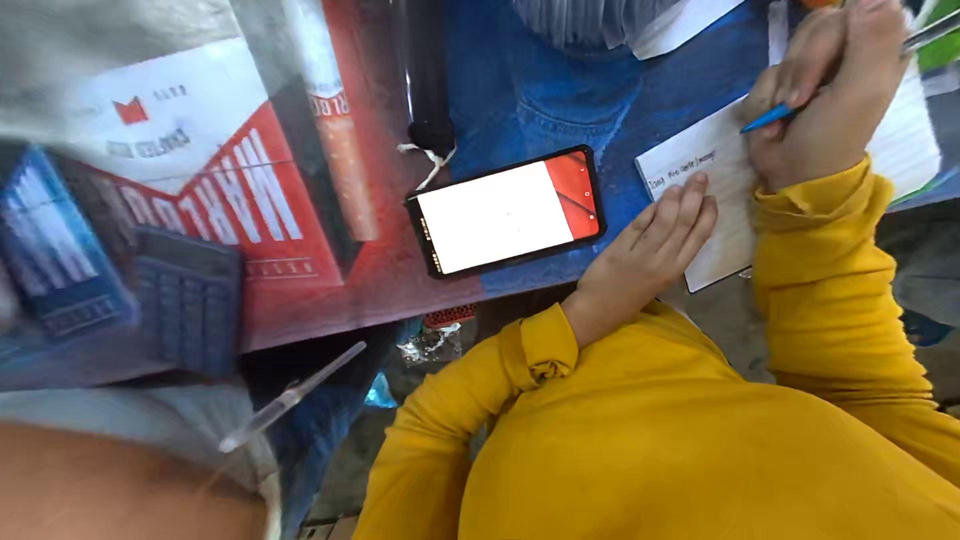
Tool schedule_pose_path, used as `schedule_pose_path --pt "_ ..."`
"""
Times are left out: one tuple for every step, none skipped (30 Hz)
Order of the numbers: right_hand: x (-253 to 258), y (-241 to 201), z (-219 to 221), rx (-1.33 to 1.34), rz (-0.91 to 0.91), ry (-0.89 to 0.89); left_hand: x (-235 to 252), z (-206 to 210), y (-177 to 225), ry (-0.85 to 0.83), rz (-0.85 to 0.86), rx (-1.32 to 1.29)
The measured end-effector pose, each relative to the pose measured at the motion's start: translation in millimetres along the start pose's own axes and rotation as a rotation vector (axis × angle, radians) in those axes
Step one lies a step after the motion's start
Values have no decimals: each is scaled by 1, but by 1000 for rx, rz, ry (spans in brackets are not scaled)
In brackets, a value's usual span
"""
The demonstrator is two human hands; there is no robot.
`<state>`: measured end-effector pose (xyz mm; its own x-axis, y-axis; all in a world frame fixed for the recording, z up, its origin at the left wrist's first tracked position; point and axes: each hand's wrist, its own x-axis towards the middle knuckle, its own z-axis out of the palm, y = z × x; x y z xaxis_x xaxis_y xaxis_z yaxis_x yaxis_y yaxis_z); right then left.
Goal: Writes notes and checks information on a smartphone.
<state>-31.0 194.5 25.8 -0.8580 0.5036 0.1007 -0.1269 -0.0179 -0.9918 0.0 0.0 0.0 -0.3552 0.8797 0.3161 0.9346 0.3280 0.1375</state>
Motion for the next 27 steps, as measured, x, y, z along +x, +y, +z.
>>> schedule_pose_path --pt "-1 -2 1 -7 12 6 -2 -1 -1 41 4 -20" --pt "-2 -6 4 -16 39 27 -4 -1 -1 96 12 -55" --pt "-4 -12 10 -39 74 53 -6 -1 -2 162 20 -103" --pt "-7 -18 15 -66 102 53 -7 0 -2 226 29 -146" --pt "-4 -12 11 -31 77 51 -7 0 -2 270 40 -176" --pt "-1 -6 6 -19 45 21 -8 0 -3 293 51 -196" --pt "1 -2 3 -30 21 -4 -9 0 -3 303 56 -209" --pt "2 0 2 -48 6 -9 -10 0 -3 304 55 -217" --pt "1 0 3 -65 -1 -3 -10 1 -3 304 49 -225" --pt "1 -1 3 -85 -5 -3 -11 1 -3 293 41 -236" --pt "0 -1 4 -101 -3 -7 -12 2 -3 280 34 -246" --pt "0 -1 4 -113 -5 -12 -13 2 -3 277 31 -249" --pt "1 -1 4 -117 -11 -17 -12 2 -4 285 32 -243" --pt "1 0 4 -119 -18 -22 -12 2 -5 289 39 -225" --pt "0 0 4 -121 -25 -23 -12 2 -6 294 52 -198" --pt "0 0 5 -128 -34 -15 -12 2 -7 299 67 -167" --pt "0 1 6 -140 -45 -5 -12 2 -7 303 77 -142" --pt "-2 1 7 -162 -61 -1 -13 2 -7 302 85 -125" --pt "-3 0 8 -195 -74 -2 -13 3 -7 297 87 -118" --pt "-4 0 8 -229 -84 -13 -13 3 -7 296 86 -123" --pt "-4 -1 8 -254 -91 -30 -13 3 -7 293 83 -129" --pt "-4 -1 7 -265 -97 -51 -14 2 -7 288 78 -133" --pt "-4 0 7 -261 -97 -65 -14 1 -7 276 73 -132" --pt "-3 0 7 -255 -91 -65 -15 1 -7 268 67 -131" --pt "-3 0 8 -246 -87 -58 -14 1 -7 263 64 -127" --pt "-2 0 7 -245 -94 -61 -15 0 -7 255 65 -120" --pt "-2 1 5 -264 -117 -86 -15 0 -7 243 71 -109"
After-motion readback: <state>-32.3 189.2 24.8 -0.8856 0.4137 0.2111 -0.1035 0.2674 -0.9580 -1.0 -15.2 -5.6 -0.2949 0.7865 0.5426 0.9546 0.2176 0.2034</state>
